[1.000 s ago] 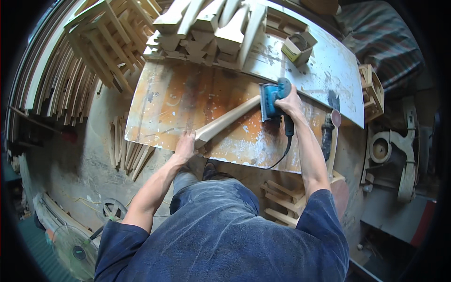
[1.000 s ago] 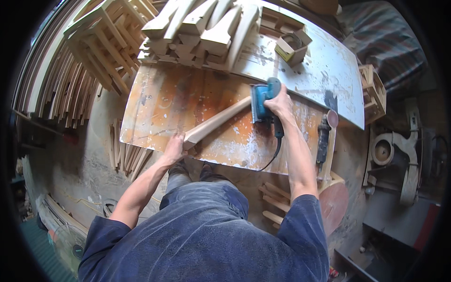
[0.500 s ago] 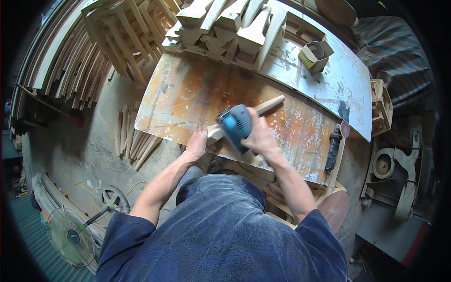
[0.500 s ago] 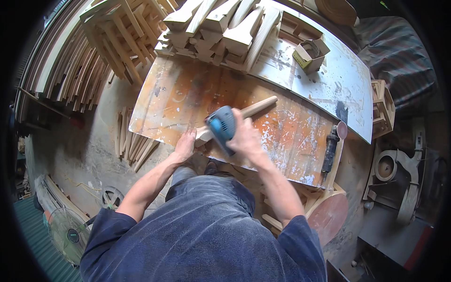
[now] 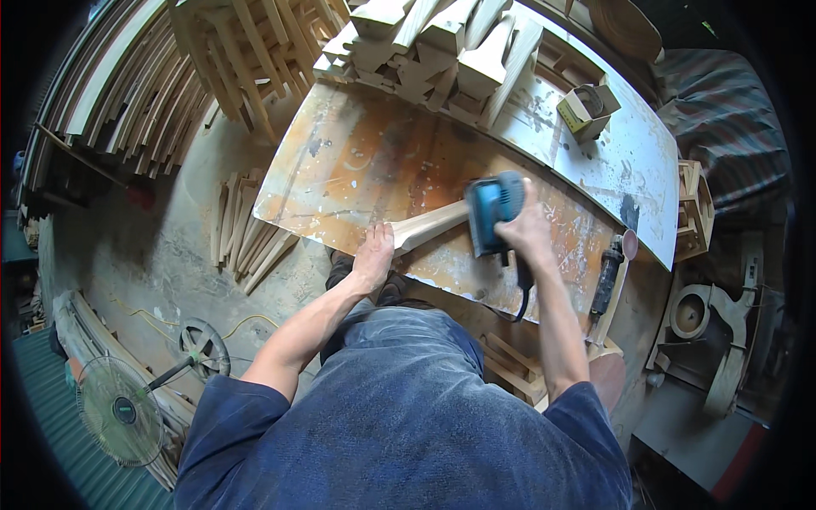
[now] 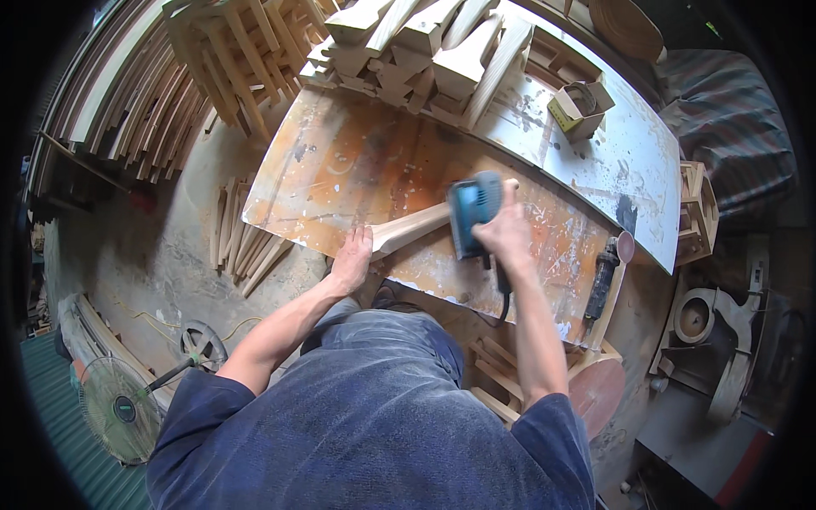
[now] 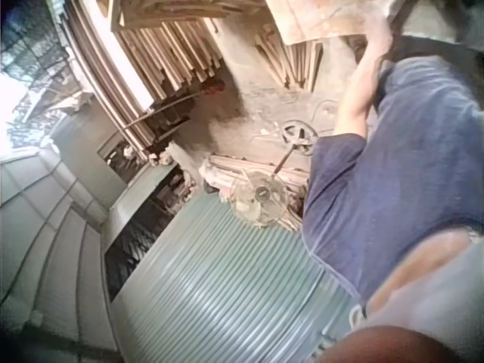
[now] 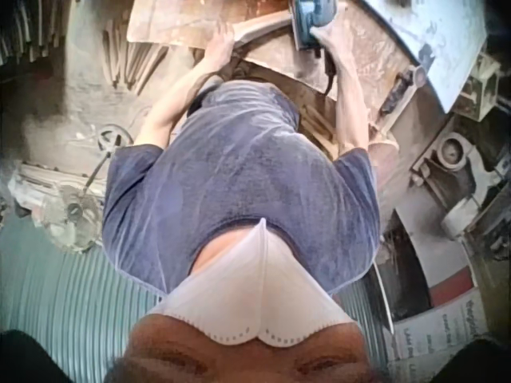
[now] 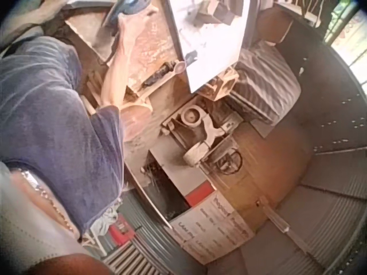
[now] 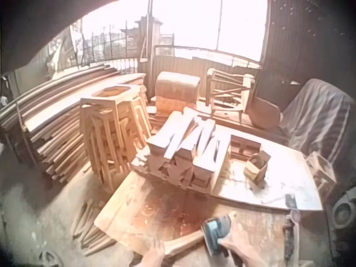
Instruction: Sanding a piece of wood using an electric sander.
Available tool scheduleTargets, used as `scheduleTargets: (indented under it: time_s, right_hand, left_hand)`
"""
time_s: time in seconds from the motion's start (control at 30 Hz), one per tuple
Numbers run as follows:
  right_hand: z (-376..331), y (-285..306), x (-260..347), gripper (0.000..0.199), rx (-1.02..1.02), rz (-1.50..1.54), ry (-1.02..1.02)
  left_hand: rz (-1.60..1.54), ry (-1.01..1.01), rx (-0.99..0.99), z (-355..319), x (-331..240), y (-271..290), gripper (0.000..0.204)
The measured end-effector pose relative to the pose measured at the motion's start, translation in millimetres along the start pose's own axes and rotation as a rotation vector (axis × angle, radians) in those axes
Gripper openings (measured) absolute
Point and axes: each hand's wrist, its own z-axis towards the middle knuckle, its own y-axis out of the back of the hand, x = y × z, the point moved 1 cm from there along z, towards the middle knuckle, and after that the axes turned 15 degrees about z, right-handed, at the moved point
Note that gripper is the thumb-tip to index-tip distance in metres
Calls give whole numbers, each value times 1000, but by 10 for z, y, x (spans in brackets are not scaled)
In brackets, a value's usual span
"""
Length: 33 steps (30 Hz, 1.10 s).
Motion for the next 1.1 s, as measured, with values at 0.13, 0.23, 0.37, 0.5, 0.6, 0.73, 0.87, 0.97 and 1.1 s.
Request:
scheduleTargets:
  time_s: [0.13, 0.23, 0.37, 0.5, 0.6, 0.73, 0.87, 0.97, 1.1]
  right_hand:
    - [-566, -412, 462, 107, 178, 54, 135]
    - [-722, -563, 475, 106, 151, 132, 184]
    - [-846, -671, 488, 103, 80, 250, 242]
    - [-1071, -807, 547, 103, 72, 323, 234]
    - [-955, -651, 564, 102, 59, 308, 168]
    - [-639, -582, 613, 105, 36, 173, 132]
    - [-754, -733, 973, 97, 186, 227, 252]
    - [-669, -448, 1124, 78, 202, 385, 372]
    - [99, -152, -434, 98, 46, 371, 365]
  left_hand:
    - [-27, -19, 4, 5, 37, -7, 58]
    - [-76, -14, 5, 3, 24, 15, 58]
    - [-134, 7, 29, 4, 47, -4, 59]
    - [-185, -9, 83, 13, 62, -44, 58]
    - [-154, -10, 68, 32, -4, -28, 56]
    - [-66, 8, -33, 34, 46, -120, 55]
    - [-283, 86, -52, -94, 247, -10, 38]
    - [-479, 90, -139, -119, 42, 159, 29]
    - [43, 88, -204, -93, -343, -479, 47]
